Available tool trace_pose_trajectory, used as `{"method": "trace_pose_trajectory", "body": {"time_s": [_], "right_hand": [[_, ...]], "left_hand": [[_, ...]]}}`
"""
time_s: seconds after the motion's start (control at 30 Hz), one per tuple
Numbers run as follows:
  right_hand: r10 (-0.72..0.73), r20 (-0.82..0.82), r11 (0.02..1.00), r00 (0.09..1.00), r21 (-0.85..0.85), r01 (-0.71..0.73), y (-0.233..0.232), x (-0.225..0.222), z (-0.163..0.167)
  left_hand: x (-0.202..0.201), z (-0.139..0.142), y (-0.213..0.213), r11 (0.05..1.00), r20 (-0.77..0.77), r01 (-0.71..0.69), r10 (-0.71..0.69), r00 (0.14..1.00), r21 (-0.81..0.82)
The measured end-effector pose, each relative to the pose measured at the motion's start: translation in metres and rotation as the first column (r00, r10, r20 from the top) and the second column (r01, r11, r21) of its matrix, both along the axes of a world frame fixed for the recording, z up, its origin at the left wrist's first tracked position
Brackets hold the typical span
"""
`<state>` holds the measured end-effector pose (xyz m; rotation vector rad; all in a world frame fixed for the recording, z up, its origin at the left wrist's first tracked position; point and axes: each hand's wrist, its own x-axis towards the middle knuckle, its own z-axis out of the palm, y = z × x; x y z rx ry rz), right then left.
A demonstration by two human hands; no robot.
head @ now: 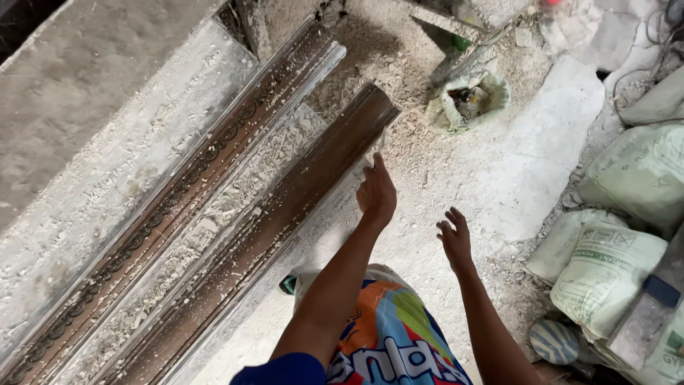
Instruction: The person cleans a long, dusty metal mold by wiping it with a yellow sponge. They then place a decorative molding piece into the mold and prepare a white powder mixture in a bucket.
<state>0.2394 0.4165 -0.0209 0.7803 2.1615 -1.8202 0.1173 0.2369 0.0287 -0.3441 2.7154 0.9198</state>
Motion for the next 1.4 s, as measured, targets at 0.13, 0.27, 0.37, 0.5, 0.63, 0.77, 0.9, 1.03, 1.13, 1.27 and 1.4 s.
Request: {"method": "trace_pose_trajectory", "body": {"time_s": [0.13,0.27,0.37,0.5,0.63,0.77,0.9,1.03,1.13,1.27,1.4], "right_hand": [[0.035,0.043,0.999,0.998,-0.028,-0.034,-0.008,-0.006,-0.001],[0.162,-0.012,0.985,0.987,-0.054,-0.162,-0.019,-0.022,-0.001],[0.187,-0.079,0.975,0.979,-0.106,-0.194,-0.022,-0.024,-0.011],[0.429,-0.026,0.894,0.903,-0.127,-0.429,-0.036,-0.012,-0.033],[0.82,0.147,0.562,0.553,-0.024,-0.827,-0.068,-0.004,-0.051],[0.987,0.149,0.087,0.067,-0.132,-0.987,-0.124,-0.003,-0.047],[0.93,0.339,-0.051,-0.146,-0.273,-0.961,-0.209,0.005,-0.033],[0.912,0.289,-0.27,-0.291,-0.112,-0.956,-0.305,0.047,-0.024],[0.921,0.093,-0.369,-0.377,-0.1,-0.924,-0.384,0.103,-0.017],[0.952,0.103,-0.264,-0.288,-0.194,-0.945,-0.483,0.215,-0.008],[0.964,0.112,-0.225,-0.24,-0.129,-0.966,-0.566,0.351,-0.009]], "left_hand": [[-0.031,0.006,0.022,0.999,-0.069,-0.044,0.043,0.997,-0.013],[-0.05,0.011,0.025,0.998,-0.052,0.058,-0.059,0.997,-0.026],[0.0,-0.013,-0.021,0.977,-0.192,0.215,-0.212,0.958,-0.005],[0.145,-0.032,-0.122,0.97,-0.204,0.208,-0.181,0.962,0.124],[0.289,-0.011,-0.196,0.981,-0.071,-0.127,0.138,0.988,0.145],[0.379,0.003,-0.227,0.799,-0.044,-0.593,0.599,0.8,0.096],[0.446,-0.02,-0.238,0.357,-0.161,-0.904,0.932,0.326,0.237],[0.539,-0.049,-0.243,0.113,-0.237,-0.949,0.971,0.042,0.296],[0.626,-0.069,-0.252,-0.075,-0.167,-0.944,0.977,-0.134,0.321],[0.746,-0.091,-0.291,-0.232,-0.177,-0.913,0.937,-0.303,0.336],[0.871,-0.085,-0.343,-0.357,-0.172,-0.853,0.879,-0.445,0.382]]}}
